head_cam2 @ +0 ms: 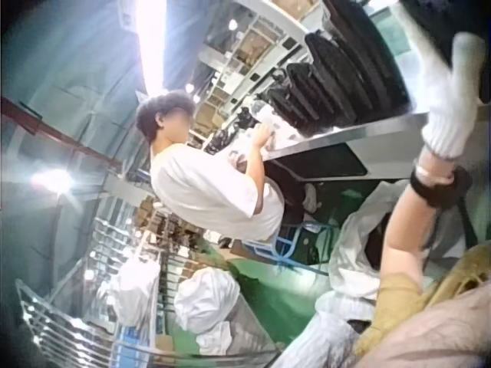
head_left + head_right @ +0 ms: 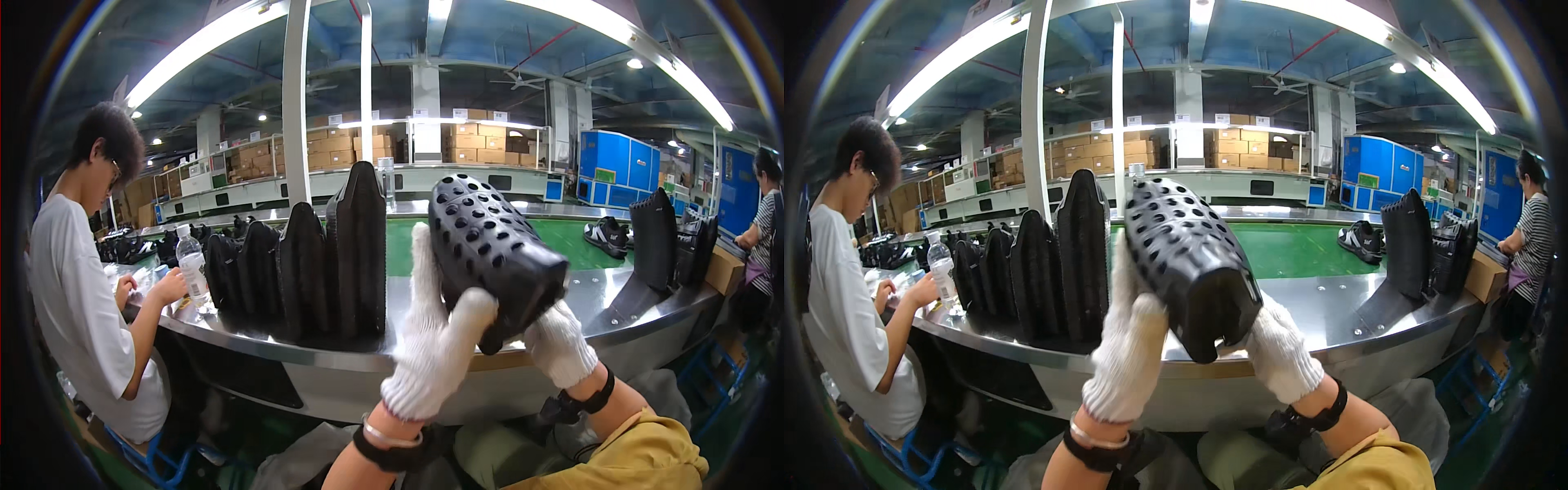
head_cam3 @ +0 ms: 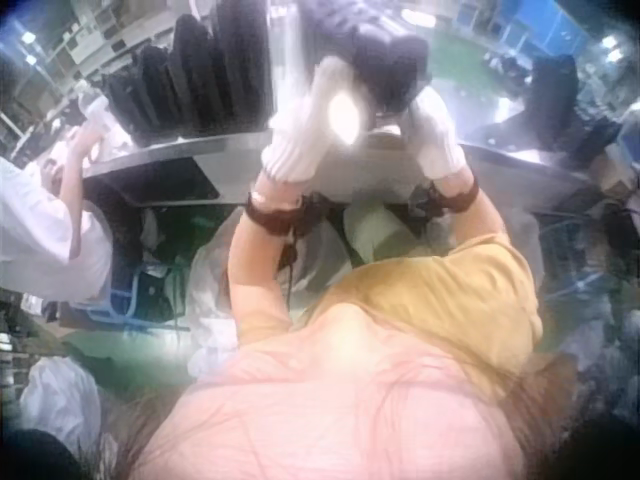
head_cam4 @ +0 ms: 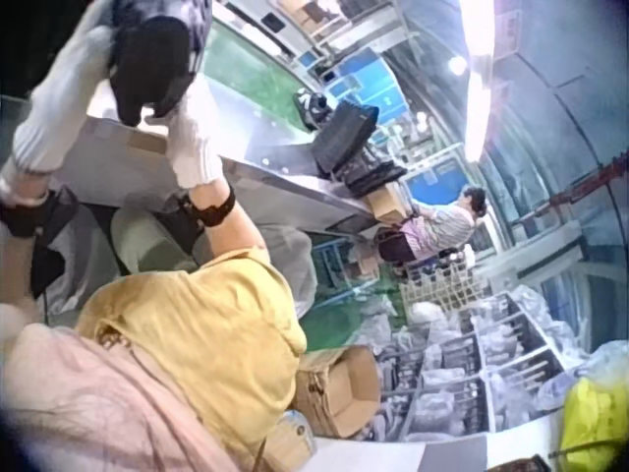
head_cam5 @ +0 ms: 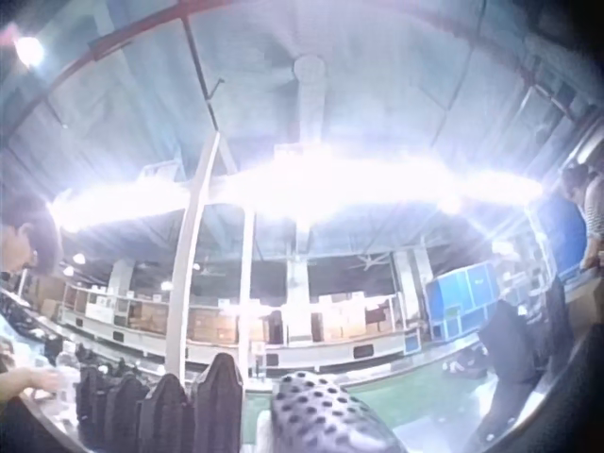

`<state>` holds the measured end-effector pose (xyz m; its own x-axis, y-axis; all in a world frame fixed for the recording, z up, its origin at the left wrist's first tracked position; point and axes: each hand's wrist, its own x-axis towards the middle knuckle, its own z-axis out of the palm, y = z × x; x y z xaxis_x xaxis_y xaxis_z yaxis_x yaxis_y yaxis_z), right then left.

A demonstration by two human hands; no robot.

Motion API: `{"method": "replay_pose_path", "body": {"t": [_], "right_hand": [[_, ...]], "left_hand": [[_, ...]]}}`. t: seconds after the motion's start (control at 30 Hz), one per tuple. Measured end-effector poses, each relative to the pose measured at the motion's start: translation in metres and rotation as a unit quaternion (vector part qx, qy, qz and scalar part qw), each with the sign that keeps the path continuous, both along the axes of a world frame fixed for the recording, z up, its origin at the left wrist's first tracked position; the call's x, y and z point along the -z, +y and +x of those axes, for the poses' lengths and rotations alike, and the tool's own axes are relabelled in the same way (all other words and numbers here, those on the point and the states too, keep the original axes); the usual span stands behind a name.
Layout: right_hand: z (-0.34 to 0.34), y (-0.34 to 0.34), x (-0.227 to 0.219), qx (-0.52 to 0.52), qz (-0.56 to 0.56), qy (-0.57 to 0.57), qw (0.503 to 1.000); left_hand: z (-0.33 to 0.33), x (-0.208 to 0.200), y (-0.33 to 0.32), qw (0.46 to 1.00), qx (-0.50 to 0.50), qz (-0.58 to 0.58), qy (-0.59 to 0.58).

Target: Inspecting and assembling shoe components on a production line.

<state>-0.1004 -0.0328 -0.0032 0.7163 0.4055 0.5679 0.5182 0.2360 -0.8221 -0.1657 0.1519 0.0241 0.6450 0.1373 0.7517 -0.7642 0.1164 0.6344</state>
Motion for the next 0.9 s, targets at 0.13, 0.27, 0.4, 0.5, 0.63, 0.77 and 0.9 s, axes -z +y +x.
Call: {"method": "replay_pose_path", "body": {"t": [0.13,0.27,0.4,0.5,0.63,0.77,0.9], "right_hand": [[0.02,-0.013,-0.006,0.114,-0.119,0.083,0.983],[0.023,-0.015,-0.001,0.164,-0.151,-0.015,0.975],[0.008,-0.003,0.0,0.161,-0.035,0.099,0.981],[0.007,0.012,0.005,0.268,-0.069,-0.077,0.958],[0.022,0.018,0.01,0.395,-0.17,-0.189,0.882],[0.034,0.015,0.0,0.476,-0.245,-0.206,0.819],[0.04,0.011,-0.007,0.501,-0.248,-0.184,0.809]], "left_hand": [[0.05,0.012,-0.001,0.985,-0.094,0.109,0.099],[0.075,0.03,-0.008,0.969,-0.127,0.162,0.136],[0.096,0.038,-0.01,0.974,-0.16,0.139,0.086],[0.095,0.037,-0.01,0.989,0.05,0.088,0.104],[0.103,0.045,-0.007,0.975,0.067,0.159,0.14],[0.102,0.055,-0.008,0.973,-0.109,0.187,0.076],[0.131,0.081,-0.003,0.936,-0.225,0.263,-0.064]]}}
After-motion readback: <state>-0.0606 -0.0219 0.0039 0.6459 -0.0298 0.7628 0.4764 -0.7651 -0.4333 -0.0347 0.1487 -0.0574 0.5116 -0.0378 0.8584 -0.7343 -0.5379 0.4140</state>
